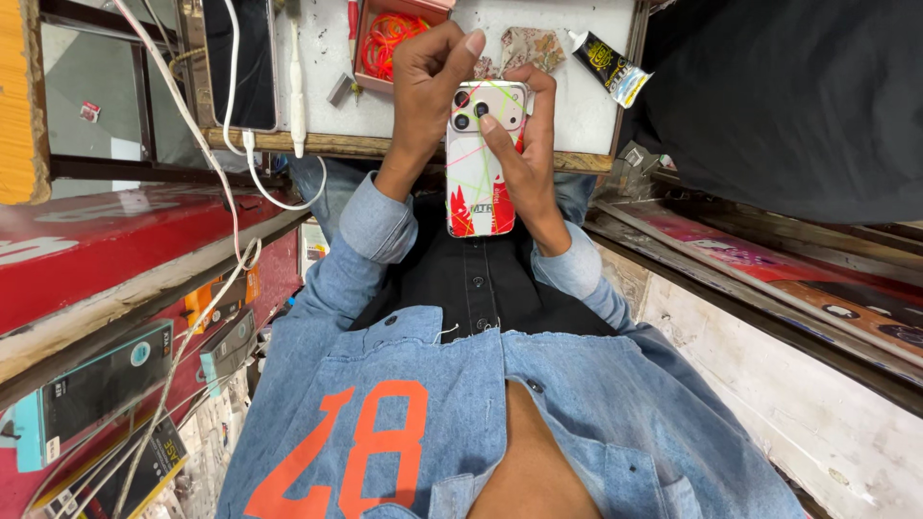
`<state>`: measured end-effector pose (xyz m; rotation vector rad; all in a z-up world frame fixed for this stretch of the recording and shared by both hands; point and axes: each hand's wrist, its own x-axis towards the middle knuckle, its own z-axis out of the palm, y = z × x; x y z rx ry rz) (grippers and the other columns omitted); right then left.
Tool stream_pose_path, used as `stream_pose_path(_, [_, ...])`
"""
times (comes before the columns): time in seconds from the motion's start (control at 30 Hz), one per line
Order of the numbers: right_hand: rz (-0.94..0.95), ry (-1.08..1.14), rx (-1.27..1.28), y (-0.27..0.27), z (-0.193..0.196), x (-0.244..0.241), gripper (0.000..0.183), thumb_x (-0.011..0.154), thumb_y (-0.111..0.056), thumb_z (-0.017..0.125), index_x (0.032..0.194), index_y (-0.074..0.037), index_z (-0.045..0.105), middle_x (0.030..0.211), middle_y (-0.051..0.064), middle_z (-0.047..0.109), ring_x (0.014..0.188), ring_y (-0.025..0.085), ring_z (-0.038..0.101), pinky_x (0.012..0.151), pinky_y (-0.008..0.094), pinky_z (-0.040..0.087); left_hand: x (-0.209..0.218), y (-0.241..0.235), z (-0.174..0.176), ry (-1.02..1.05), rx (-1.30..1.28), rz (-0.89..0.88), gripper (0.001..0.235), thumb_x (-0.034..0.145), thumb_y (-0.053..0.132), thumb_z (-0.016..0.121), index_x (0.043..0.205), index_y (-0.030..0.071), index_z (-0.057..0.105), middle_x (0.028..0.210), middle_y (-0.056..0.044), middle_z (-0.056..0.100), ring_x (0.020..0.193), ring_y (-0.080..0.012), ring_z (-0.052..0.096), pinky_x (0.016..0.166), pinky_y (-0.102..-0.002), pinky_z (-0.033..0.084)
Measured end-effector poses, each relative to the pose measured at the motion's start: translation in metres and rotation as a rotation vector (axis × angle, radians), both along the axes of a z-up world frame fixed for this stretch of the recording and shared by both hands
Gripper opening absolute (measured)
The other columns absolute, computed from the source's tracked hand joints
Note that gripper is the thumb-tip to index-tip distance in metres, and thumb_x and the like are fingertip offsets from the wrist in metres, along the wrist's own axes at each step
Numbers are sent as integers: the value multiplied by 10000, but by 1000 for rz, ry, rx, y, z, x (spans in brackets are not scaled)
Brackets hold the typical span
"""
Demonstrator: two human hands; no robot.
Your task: The person cleans two smartphones using a spray bottle and a patterned cloth. They wipe the back and front of a white phone with a red design, then clean a black phone. The person also uses a small white tool to clean the edges and ports of the white phone and wraps colorful rubber bands around it.
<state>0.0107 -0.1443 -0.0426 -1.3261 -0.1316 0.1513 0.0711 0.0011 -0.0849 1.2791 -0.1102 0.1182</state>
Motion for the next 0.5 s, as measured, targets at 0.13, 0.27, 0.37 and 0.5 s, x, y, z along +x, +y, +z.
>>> stream_pose_path(0.13, [63, 3, 22, -4, -5, 2, 507, 1071, -174, 645, 1422, -98, 286, 1156, 98, 619, 991, 130, 666, 874, 271, 576, -1, 2, -3, 7, -21, -19, 399, 1070, 195, 685, 743, 55, 506, 674, 71, 455, 637, -4, 373, 565, -243, 287])
stream_pose_path(0.27, [127, -23, -20, -12, -12, 5, 508, 1092, -178, 660, 1428, -86, 291, 1193, 102, 603, 1046, 129, 646, 919, 277, 565, -4, 1, -6, 26, -29, -29, 391, 1066, 203, 676, 741, 56, 517, 660, 69, 475, 620, -2, 392, 553, -244, 298])
stream_pose_path(0.37, [160, -39, -27, -16, -16, 7, 511, 1092, -176, 663, 1429, -82, 291, 1211, 103, 600, 1055, 123, 638, 917, 269, 560, -3, 3, -6, 17, -33, -41, 395, 1071, 203, 679, 745, 57, 511, 668, 64, 485, 629, -6, 403, 558, -249, 307])
stream_pose_path(0.5, [193, -12, -8, -20, -22, 9, 532, 1094, -177, 672, 1439, -76, 279, 1233, 126, 610, 1087, 137, 647, 941, 280, 569, -4, 2, 1, 22, -12, -13, 396, 1070, 209, 679, 743, 52, 520, 662, 61, 481, 623, -8, 396, 554, -247, 296])
